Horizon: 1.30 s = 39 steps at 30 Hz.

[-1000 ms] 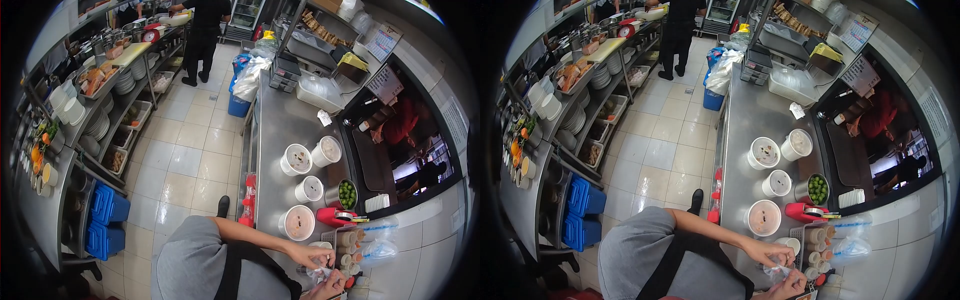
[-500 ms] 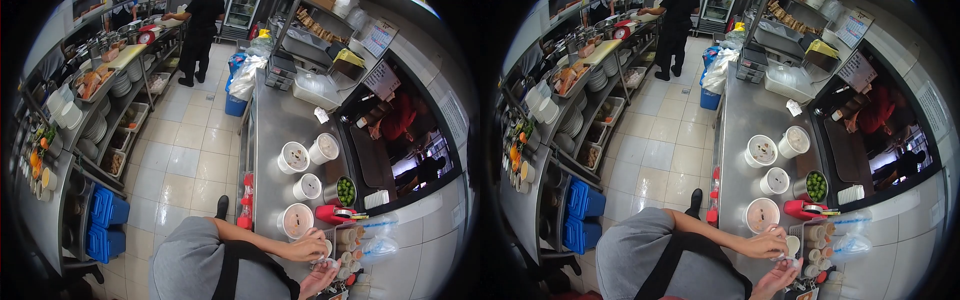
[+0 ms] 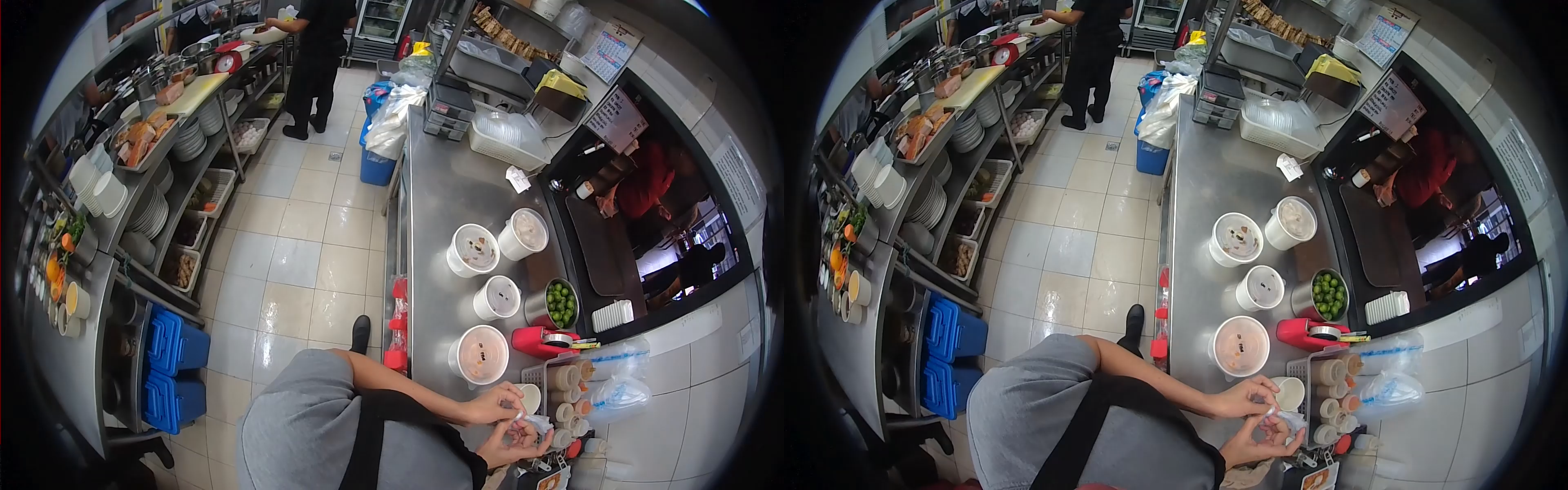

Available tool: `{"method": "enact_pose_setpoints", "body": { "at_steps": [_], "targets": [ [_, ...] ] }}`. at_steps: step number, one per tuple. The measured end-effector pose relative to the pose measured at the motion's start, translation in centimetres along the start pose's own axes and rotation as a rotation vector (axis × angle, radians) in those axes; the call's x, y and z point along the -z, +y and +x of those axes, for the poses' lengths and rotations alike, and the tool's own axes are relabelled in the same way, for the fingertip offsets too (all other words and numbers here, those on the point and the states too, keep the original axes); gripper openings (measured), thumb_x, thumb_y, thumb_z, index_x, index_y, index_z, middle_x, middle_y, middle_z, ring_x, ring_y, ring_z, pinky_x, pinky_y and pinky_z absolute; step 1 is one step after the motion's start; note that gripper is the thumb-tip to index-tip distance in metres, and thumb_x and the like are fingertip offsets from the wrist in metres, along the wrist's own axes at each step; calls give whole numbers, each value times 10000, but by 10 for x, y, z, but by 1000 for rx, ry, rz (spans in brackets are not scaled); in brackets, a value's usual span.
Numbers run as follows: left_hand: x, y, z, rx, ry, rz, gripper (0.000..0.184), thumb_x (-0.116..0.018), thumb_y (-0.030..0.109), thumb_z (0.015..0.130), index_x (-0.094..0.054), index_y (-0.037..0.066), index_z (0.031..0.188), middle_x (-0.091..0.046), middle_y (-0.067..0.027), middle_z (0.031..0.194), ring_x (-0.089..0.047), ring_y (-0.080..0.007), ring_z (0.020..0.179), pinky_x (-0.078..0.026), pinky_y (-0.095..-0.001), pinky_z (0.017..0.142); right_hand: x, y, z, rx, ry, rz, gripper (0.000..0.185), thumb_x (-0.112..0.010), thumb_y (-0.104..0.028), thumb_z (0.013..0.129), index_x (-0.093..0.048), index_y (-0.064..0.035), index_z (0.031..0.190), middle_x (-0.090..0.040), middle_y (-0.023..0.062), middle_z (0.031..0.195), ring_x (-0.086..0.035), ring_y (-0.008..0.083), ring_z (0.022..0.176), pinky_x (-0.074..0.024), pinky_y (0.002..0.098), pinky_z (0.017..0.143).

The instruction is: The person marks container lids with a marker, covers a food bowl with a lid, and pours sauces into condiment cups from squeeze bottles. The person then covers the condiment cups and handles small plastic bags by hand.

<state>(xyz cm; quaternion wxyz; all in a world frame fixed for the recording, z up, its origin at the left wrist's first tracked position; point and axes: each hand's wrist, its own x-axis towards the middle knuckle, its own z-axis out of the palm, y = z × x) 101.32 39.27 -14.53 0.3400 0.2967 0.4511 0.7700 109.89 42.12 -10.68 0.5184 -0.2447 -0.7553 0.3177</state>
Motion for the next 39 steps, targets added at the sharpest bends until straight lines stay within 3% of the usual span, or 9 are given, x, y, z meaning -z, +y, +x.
{"method": "enact_pose_setpoints", "body": {
  "at_steps": [11, 18, 22, 25, 27, 34, 35, 38, 39],
  "targets": [
    [-4, -6, -10, -110, -13, 251, 155, -599, 160, 779, -611, 52, 890, -340, -67, 1130, -366, -188, 1103, -363, -283, 887, 2, 6, 1, -74, 5, 74, 599, -507, 74, 710, -260, -37, 1245, -406, 36, 779, -413, 132, 720, -377, 259, 688],
    [-4, -9, -2, 152, -113, 17, 227, -557, 241, 823, -622, 27, 859, -404, -80, 1070, -418, -174, 1038, -363, -287, 887, 12, 27, -1, -50, 25, 105, 547, -569, 29, 737, -289, -2, 1207, -407, 64, 814, -417, 163, 726, -360, 277, 680],
    [2, -48, 8, 294, -167, 77, 273, -568, 258, 833, -634, -7, 818, -508, -74, 974, -468, -147, 955, -387, -274, 829, 24, 4, 1, 94, -203, -224, 500, -555, 54, 756, -357, 12, 1213, -474, 111, 891, -493, 253, 848, -405, 387, 813],
    [8, -36, 0, 511, -245, -85, 241, -591, 224, 837, -654, -8, 828, -561, -9, 763, -507, -91, 736, -413, -244, 673, 41, 22, 7, 214, -485, -375, 561, -531, 53, 702, -385, -2, 1241, -480, 95, 868, -490, 212, 785, -402, 325, 722],
    [4, -19, -7, 603, -200, -199, 210, -609, 199, 831, -661, -4, 820, -536, 23, 685, -494, -76, 665, -407, -242, 619, 49, 23, 11, 208, -577, -402, 510, -550, 49, 727, -414, 15, 1217, -510, 126, 890, -519, 264, 808, -409, 355, 769],
    [11, -25, -3, 385, -261, -17, 172, -691, 173, 773, -699, 1, 787, -584, -30, 828, -540, -102, 801, -422, -247, 682, 58, 11, 19, 308, -640, -557, 486, -603, 13, 735, -451, 4, 1197, -561, 127, 877, -563, 284, 796, -418, 391, 752],
    [10, -34, -3, 201, -215, 46, 204, -719, 189, 732, -688, -13, 747, -567, -51, 688, -536, -112, 686, -426, -259, 638, 57, 5, 23, 348, -627, -607, 489, -610, 6, 731, -456, -3, 1194, -564, 121, 876, -564, 276, 796, -417, 391, 737],
    [15, -29, -7, 103, -217, 282, 219, -749, 269, 730, -708, 60, 779, -490, -146, 1195, -479, -248, 1116, -390, -331, 918, 55, -4, 31, 379, -704, -683, 470, -620, -5, 712, -470, -24, 1157, -564, 107, 850, -559, 269, 786, -399, 388, 741],
    [16, -19, -7, 46, -249, 297, 224, -752, 274, 725, -691, 61, 758, -490, -145, 1194, -475, -255, 1124, -381, -336, 928, 55, -3, 32, 425, -707, -663, 464, -622, -5, 704, -473, -29, 1142, -562, 104, 843, -556, 269, 784, -389, 391, 743]
  ]
}}
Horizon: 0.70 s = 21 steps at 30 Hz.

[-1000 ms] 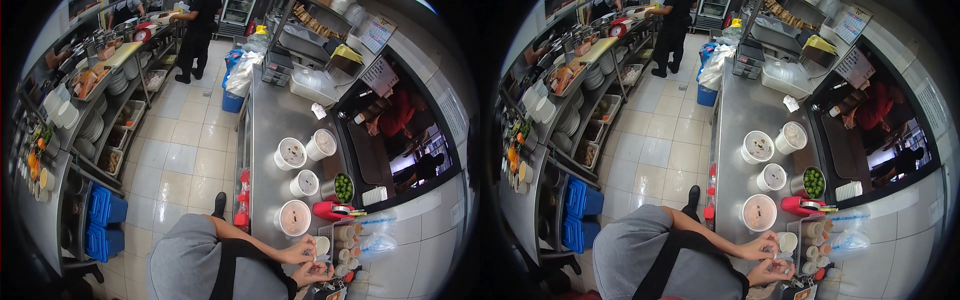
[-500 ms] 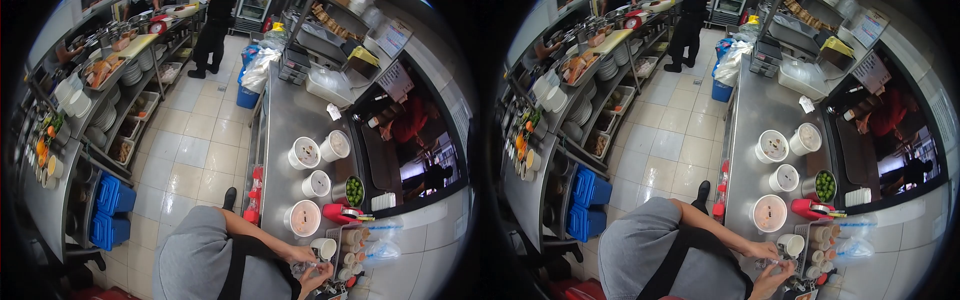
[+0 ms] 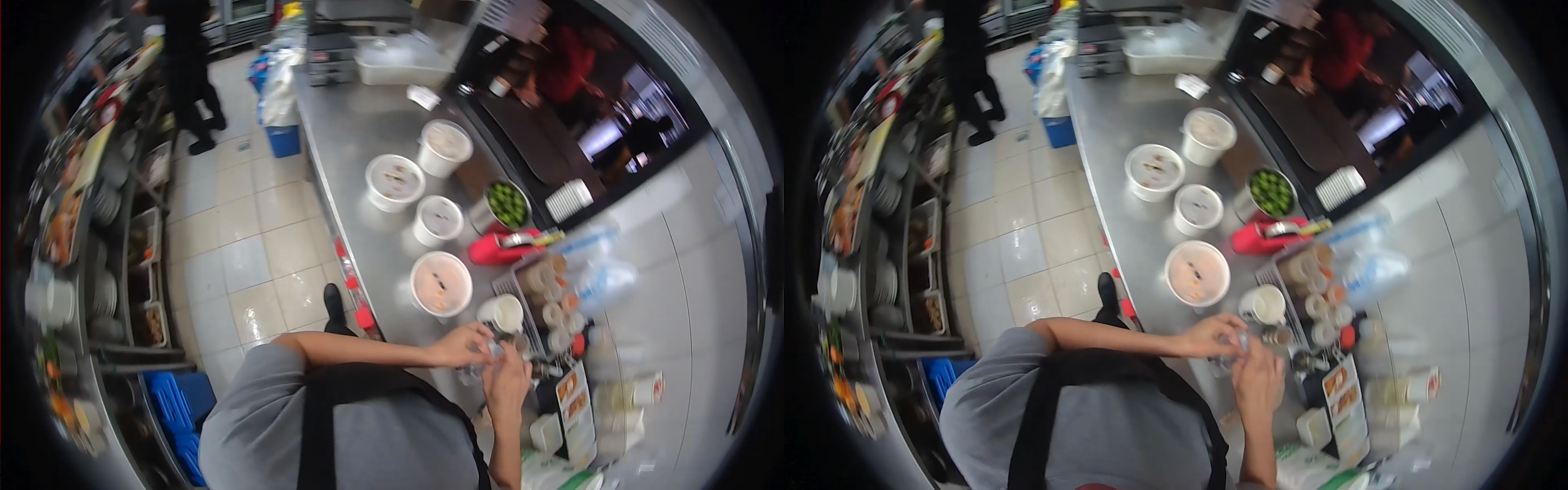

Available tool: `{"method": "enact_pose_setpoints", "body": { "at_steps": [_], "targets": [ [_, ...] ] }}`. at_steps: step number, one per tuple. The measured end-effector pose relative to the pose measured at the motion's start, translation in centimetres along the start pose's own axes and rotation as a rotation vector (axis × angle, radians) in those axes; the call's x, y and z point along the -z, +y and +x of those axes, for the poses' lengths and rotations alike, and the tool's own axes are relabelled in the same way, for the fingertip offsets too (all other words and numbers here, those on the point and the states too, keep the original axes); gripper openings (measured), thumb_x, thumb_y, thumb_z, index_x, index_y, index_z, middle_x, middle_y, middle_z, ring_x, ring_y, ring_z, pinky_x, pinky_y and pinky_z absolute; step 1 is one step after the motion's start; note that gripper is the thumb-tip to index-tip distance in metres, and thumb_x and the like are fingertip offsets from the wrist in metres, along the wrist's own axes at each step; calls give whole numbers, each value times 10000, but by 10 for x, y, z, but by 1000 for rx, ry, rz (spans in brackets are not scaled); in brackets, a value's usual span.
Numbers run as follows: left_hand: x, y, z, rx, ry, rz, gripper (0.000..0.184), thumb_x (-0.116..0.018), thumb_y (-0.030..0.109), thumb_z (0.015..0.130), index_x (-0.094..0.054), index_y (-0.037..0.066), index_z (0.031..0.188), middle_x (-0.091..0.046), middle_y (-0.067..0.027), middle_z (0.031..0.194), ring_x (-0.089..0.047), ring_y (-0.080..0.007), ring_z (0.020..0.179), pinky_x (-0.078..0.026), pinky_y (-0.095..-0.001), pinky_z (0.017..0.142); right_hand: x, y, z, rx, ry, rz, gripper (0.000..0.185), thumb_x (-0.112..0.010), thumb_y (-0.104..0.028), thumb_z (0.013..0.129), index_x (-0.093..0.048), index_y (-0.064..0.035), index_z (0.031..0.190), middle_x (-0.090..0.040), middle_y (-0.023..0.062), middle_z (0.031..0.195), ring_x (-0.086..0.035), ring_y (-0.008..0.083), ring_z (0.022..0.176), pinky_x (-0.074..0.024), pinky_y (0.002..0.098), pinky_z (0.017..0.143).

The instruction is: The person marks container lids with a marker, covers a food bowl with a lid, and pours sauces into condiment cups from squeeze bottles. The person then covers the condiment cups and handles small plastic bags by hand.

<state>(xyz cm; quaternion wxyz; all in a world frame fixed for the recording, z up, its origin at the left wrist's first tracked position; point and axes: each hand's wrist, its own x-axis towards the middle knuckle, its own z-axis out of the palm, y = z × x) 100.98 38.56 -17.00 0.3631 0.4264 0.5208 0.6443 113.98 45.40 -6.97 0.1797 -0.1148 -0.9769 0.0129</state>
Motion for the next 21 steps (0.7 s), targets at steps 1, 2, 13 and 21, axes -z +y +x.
{"method": "enact_pose_setpoints", "body": {
  "at_steps": [1, 2, 13, 21],
  "targets": [
    [5, 5, -1, -53, -94, 27, 268, -737, 282, 740, -665, 53, 857, -494, -141, 1186, -463, -261, 1144, -370, -359, 944, 4, -1, 1, 28, 3, 16, 466, -625, 0, 694, -464, -28, 1130, -559, 96, 845, -555, 259, 767, -378, 392, 735],
    [6, 12, -3, -129, -75, 44, 277, -718, 277, 759, -651, 48, 899, -489, -140, 1199, -460, -264, 1150, -368, -366, 947, 7, -2, 3, 63, 5, 37, 468, -628, 6, 685, -456, -27, 1118, -555, 87, 847, -554, 248, 749, -367, 393, 726],
    [7, 59, 1, 32, -835, -281, 322, -518, 289, 936, -582, -17, 1013, -584, -4, 834, -490, -56, 800, -419, -243, 710, 60, -7, 16, 275, -55, 452, 389, -645, -2, 632, -436, -62, 954, -546, 49, 718, -534, 212, 594, -341, 363, 648],
    [17, 86, 11, -2, -996, -267, 302, -530, 274, 930, -617, -8, 997, -621, -6, 857, -532, -70, 798, -432, -252, 725, 82, 0, 22, 377, -153, 326, 333, -611, 20, 602, -444, -51, 881, -530, 66, 693, -475, 240, 533, -384, 357, 651]
  ]
}}
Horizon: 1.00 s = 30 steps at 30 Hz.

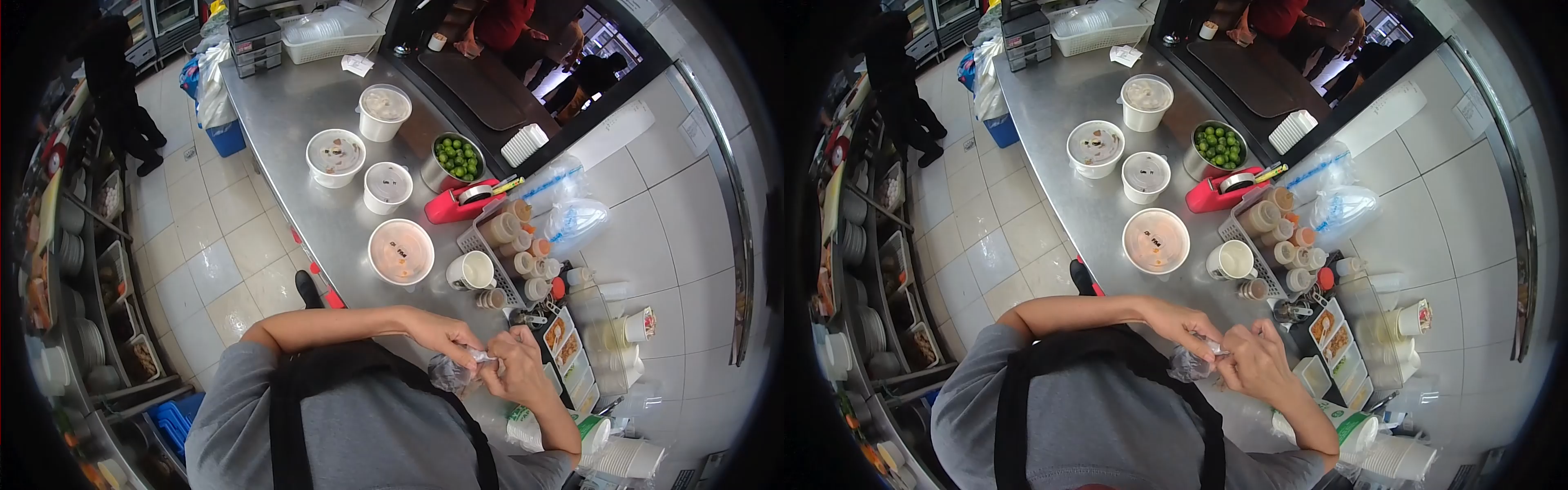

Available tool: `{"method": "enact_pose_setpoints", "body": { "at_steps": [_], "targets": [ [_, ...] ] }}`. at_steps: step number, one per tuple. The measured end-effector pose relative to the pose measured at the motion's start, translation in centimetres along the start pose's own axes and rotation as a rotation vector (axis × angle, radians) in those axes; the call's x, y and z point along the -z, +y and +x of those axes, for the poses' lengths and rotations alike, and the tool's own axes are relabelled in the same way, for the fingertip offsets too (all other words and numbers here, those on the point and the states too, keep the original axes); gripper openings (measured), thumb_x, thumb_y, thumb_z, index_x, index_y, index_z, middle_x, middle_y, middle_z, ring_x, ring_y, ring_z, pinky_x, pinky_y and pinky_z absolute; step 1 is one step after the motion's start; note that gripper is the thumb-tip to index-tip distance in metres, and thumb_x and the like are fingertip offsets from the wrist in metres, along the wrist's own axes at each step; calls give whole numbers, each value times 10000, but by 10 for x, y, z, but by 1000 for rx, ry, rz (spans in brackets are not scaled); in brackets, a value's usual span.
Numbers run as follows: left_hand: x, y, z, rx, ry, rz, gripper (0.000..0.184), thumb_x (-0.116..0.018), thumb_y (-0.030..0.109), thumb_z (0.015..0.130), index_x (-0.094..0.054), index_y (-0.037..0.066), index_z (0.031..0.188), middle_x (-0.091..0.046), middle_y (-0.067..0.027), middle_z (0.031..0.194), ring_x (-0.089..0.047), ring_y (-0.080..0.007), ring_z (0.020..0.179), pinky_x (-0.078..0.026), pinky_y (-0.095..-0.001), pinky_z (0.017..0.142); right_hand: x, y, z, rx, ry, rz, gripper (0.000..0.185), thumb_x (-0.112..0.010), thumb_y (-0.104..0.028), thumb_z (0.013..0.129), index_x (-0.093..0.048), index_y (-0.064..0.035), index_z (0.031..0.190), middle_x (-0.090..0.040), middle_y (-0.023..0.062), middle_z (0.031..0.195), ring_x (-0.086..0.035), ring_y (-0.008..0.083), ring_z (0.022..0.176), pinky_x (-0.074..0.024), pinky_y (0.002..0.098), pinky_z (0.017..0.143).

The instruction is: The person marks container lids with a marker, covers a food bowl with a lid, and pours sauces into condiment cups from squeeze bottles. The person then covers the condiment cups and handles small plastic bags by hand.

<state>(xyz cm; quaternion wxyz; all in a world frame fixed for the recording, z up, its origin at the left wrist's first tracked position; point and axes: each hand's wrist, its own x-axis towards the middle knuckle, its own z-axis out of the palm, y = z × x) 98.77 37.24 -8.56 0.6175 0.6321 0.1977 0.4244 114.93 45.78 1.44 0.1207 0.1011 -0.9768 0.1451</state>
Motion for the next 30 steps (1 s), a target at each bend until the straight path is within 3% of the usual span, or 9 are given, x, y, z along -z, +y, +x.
{"method": "enact_pose_setpoints", "body": {
  "at_steps": [4, 7, 10, 13, 16, 19, 23, 26, 30],
  "targets": [
    [-8, -5, -1, -85, 10, -54, 292, -536, 267, 924, -621, 3, 1014, -647, -50, 878, -565, -89, 802, -443, -272, 727, 7, -6, 1, -18, -3, -22, 252, -616, -1, 599, -472, -47, 801, -527, 53, 674, -479, 249, 519, -386, 359, 668],
    [2, -20, -5, -21, 37, 55, 293, -561, 273, 901, -627, 6, 1000, -641, -94, 947, -583, -170, 883, -437, -310, 778, -4, -1, 5, -155, -67, 77, 204, -600, -8, 627, -480, -46, 788, -515, 71, 696, -497, 269, 565, -389, 364, 676],
    [22, -66, -7, 74, 76, 571, 323, -598, 269, 861, -605, 17, 1063, -600, -134, 1058, -556, -273, 988, -417, -355, 838, -45, 21, -6, -202, -167, 58, 182, -584, -20, 667, -487, -48, 818, -502, 92, 760, -514, 293, 636, -405, 382, 667],
    [32, -106, -14, 115, 294, 856, 391, -627, 260, 820, -566, 28, 1129, -547, -154, 1138, -512, -332, 1059, -400, -387, 883, -80, 35, -15, -341, -232, 32, 175, -563, -24, 696, -510, -54, 859, -506, 130, 877, -534, 331, 809, -420, 421, 722],
    [32, -115, -29, 129, 586, 1058, 410, -625, 236, 815, -535, 42, 1165, -538, -142, 1144, -523, -322, 1057, -411, -391, 891, -97, 46, -26, -472, -197, -95, 187, -578, -35, 713, -544, -49, 896, -532, 120, 919, -575, 332, 807, -457, 420, 694],
    [38, -103, -49, 111, 533, 778, 389, -627, 229, 812, -548, 44, 1144, -543, -146, 1144, -524, -321, 1061, -413, -402, 904, -102, 63, -55, -765, -126, -276, 179, -604, -74, 719, -588, -68, 897, -583, 122, 905, -606, 329, 791, -473, 428, 670],
    [25, -72, -68, 170, 491, 675, 369, -610, 236, 826, -554, 45, 1136, -553, -149, 1127, -526, -316, 1062, -415, -408, 905, -116, 72, -110, -1244, -462, -514, 176, -636, -185, 706, -635, -60, 830, -622, 171, 876, -620, 352, 825, -495, 450, 687],
    [14, -66, -79, 112, 407, 635, 357, -597, 245, 837, -557, 42, 1129, -558, -148, 1124, -527, -316, 1065, -418, -409, 899, -175, 78, -164, -1254, -367, -528, 182, -642, -196, 706, -641, -68, 836, -630, 185, 886, -621, 364, 827, -499, 451, 698],
    [6, -54, -112, 101, 283, 708, 360, -593, 259, 841, -560, 43, 1127, -563, -139, 1132, -531, -316, 1060, -426, -409, 885, -179, 66, -161, -1457, -187, -400, 246, -674, -248, 695, -636, -52, 838, -643, 190, 900, -624, 361, 856, -492, 467, 726]
  ]
}}
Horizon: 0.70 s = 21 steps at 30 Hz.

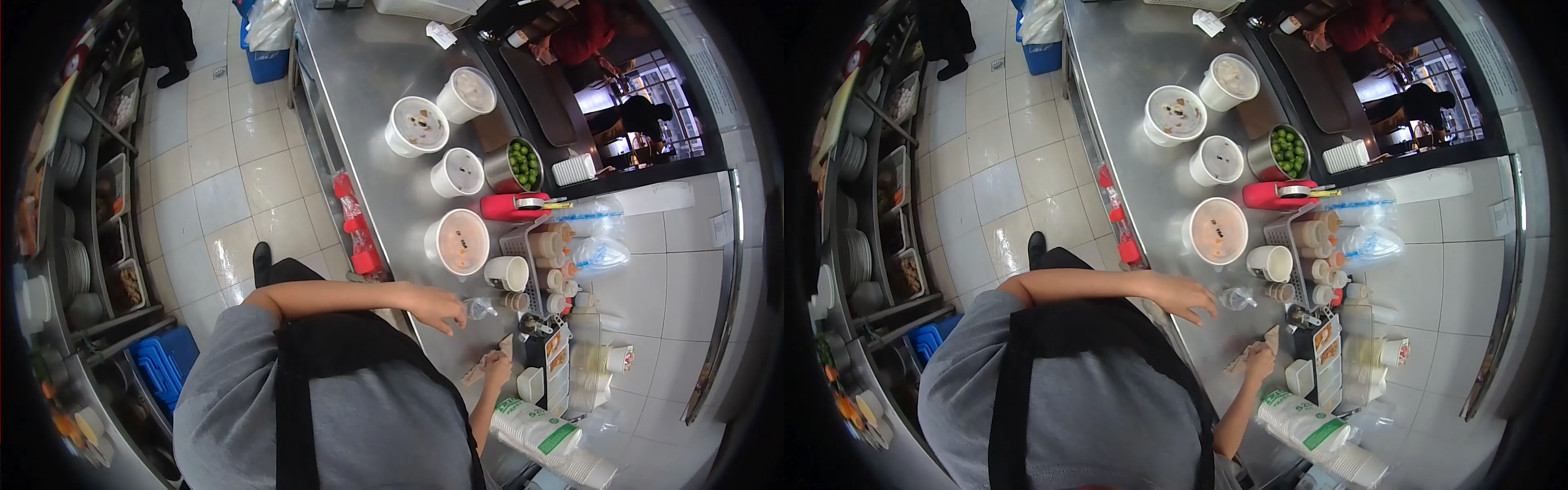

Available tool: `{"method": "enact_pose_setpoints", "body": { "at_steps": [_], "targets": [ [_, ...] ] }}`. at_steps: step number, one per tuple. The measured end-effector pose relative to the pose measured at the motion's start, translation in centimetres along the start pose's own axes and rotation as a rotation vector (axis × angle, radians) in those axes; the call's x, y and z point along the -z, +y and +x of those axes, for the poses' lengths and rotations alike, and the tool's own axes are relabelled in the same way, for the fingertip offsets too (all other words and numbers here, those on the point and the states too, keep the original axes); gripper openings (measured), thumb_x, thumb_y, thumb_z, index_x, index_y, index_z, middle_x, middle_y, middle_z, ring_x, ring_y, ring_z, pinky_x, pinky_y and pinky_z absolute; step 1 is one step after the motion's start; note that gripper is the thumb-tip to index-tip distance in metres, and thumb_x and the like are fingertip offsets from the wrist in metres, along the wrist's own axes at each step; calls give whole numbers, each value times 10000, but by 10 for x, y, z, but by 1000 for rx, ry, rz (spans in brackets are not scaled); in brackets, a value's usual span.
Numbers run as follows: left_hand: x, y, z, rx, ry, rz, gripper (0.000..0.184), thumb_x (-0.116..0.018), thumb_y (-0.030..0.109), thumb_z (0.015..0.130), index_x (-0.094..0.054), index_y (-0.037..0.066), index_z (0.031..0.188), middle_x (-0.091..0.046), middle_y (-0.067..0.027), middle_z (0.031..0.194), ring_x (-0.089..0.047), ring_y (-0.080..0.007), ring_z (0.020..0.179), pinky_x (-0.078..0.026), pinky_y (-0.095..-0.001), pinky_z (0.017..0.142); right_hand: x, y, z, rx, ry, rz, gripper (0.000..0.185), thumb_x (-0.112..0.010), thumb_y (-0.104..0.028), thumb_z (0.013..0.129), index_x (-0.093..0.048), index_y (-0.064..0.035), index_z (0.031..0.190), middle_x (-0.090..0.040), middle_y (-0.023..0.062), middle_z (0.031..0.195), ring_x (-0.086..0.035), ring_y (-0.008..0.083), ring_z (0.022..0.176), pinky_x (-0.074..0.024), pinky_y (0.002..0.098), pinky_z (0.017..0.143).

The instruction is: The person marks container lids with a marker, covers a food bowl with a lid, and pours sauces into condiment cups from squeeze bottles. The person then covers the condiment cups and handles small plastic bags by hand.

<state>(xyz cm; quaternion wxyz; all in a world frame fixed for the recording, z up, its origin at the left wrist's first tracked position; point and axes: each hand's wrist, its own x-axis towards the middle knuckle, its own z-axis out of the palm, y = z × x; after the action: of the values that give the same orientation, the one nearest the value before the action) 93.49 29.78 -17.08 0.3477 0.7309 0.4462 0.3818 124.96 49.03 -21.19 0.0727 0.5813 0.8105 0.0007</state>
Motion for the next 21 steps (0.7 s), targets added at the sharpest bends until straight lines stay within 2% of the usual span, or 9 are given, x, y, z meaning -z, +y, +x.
{"method": "enact_pose_setpoints", "body": {
  "at_steps": [3, 4, 6, 9, 11, 13, 15, 18, 21],
  "targets": [
    [20, -1, -47, 23, -24, 44, 366, -598, 264, 839, -563, 43, 1127, -590, -135, 1085, -548, -317, 1030, -436, -409, 865, 13, -18, -7, 37, 132, -154, 273, -697, -283, 699, -636, -30, 781, -652, 176, 819, -634, 356, 802, -499, 463, 670],
    [28, 0, -67, 33, -11, 55, 368, -600, 265, 837, -564, 42, 1127, -603, -135, 1060, -556, -318, 1015, -440, -409, 858, 23, -35, -11, 154, 258, -208, 326, -721, -323, 697, -637, -9, 724, -641, 150, 678, -646, 325, 655, -504, 426, 582],
    [55, 10, -115, 213, -86, 19, 384, -600, 291, 834, -567, 41, 1124, -624, -138, 1007, -569, -324, 993, -448, -412, 846, 69, -100, -11, 193, -202, 99, 344, -692, -336, 747, -628, -1, 701, -613, 102, 581, -616, 226, 507, -481, 343, 492],
    [76, 14, -178, 364, -171, 53, 418, -594, 346, 831, -572, 40, 1115, -641, -146, 953, -583, -332, 967, -455, -422, 837, 99, -247, -49, 577, -546, 440, 339, -559, -290, 890, -627, -1, 728, -580, 31, 546, -525, 83, 458, -407, 231, 440],
    [83, 8, -214, 398, -189, 75, 442, -587, 384, 830, -576, 41, 1108, -643, -152, 946, -586, -335, 966, -457, -428, 837, 73, -329, -73, 639, -841, 664, 303, -573, -264, 876, -649, 9, 980, -664, 140, 759, -631, 132, 648, -479, 260, 613],
    [85, 7, -244, 404, -187, 78, 463, -577, 419, 830, -580, 43, 1100, -640, -160, 959, -584, -337, 979, -457, -433, 841, 16, -377, -79, 892, -832, 520, 332, -549, -216, 880, -594, 5, 1123, -649, 214, 948, -652, 234, 836, -487, 330, 764],
    [85, 7, -272, 407, -124, 34, 473, -569, 430, 838, -575, 44, 1110, -634, -165, 977, -577, -343, 993, -456, -434, 846, -19, -410, -85, 1041, -682, 181, 397, -503, -150, 880, -490, -11, 1251, -551, 259, 1163, -550, 335, 1087, -424, 401, 919],
    [92, 12, -302, 485, -134, -41, 488, -554, 440, 849, -561, 52, 1143, -616, -166, 1038, -559, -339, 1028, -450, -428, 862, -117, -423, -58, 1101, -660, 151, 472, -453, -108, 885, -359, 36, 1325, -391, 291, 1319, -359, 381, 1258, -301, 408, 1048],
    [82, -4, -325, 510, -103, -114, 499, -539, 448, 859, -547, 61, 1174, -594, -162, 1089, -542, -327, 1057, -443, -423, 879, -182, -446, -34, 937, -590, 192, 547, -422, -81, 878, -233, 34, 1379, -274, 284, 1396, -265, 359, 1319, -239, 381, 1092]
  ]
}}
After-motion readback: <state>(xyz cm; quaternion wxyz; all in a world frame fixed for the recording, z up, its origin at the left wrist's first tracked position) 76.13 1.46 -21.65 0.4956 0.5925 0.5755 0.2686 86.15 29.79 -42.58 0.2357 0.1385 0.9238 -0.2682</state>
